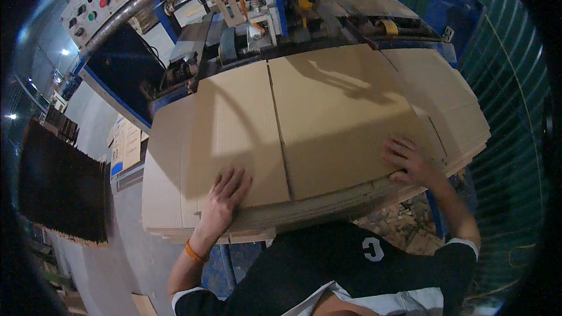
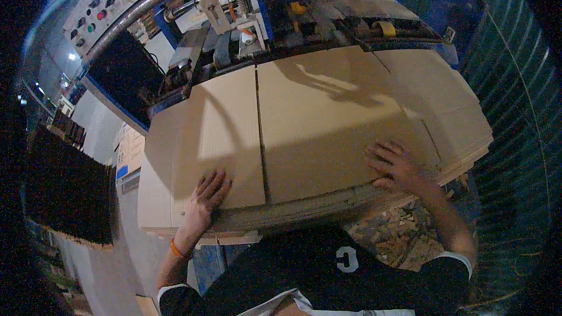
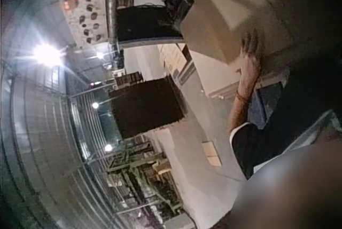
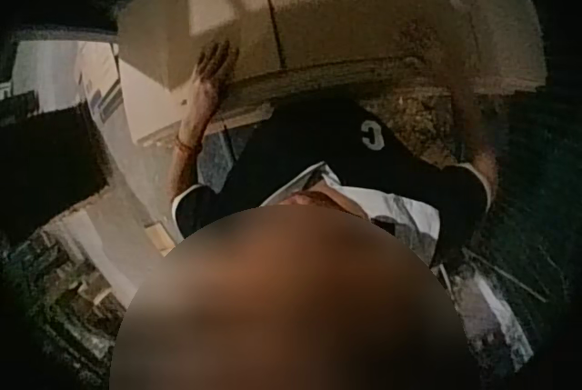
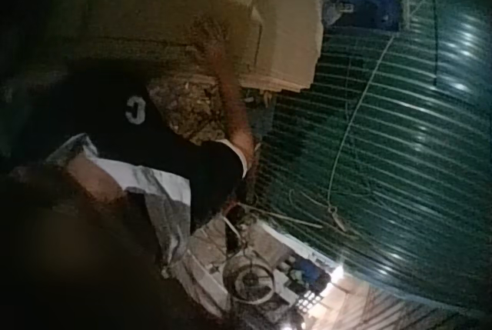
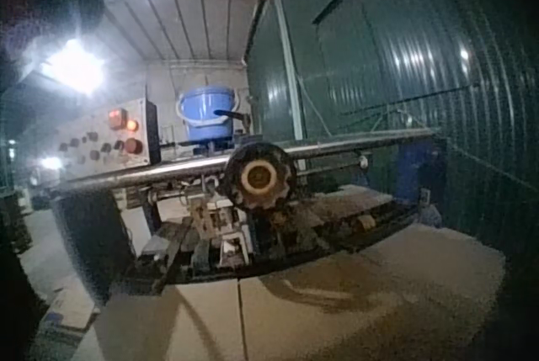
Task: The person repeatedly picks up flat cardboard sheets from a stack and places them onto a machine feed table, aligning them by hand. The person continues this cycle throughout the clip, maintaining a neat stack on the table.
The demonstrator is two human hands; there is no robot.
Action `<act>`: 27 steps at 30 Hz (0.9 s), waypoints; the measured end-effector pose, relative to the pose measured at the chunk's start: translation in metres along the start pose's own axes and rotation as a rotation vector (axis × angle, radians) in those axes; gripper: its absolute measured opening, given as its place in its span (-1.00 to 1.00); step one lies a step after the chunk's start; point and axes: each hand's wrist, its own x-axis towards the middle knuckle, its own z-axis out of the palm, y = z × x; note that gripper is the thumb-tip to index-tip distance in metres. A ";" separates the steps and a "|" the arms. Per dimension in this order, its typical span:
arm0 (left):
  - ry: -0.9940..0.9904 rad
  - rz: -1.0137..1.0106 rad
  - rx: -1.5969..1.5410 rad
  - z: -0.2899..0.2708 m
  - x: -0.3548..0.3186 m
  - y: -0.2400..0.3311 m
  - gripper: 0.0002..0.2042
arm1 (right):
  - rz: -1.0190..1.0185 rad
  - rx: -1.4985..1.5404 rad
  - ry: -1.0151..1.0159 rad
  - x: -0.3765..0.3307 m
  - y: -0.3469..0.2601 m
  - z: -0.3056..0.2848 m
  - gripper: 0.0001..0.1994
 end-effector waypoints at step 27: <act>0.948 -0.571 0.446 0.012 -0.040 -0.104 -0.39 | 1.077 -0.312 0.541 -0.033 0.088 -0.009 -0.47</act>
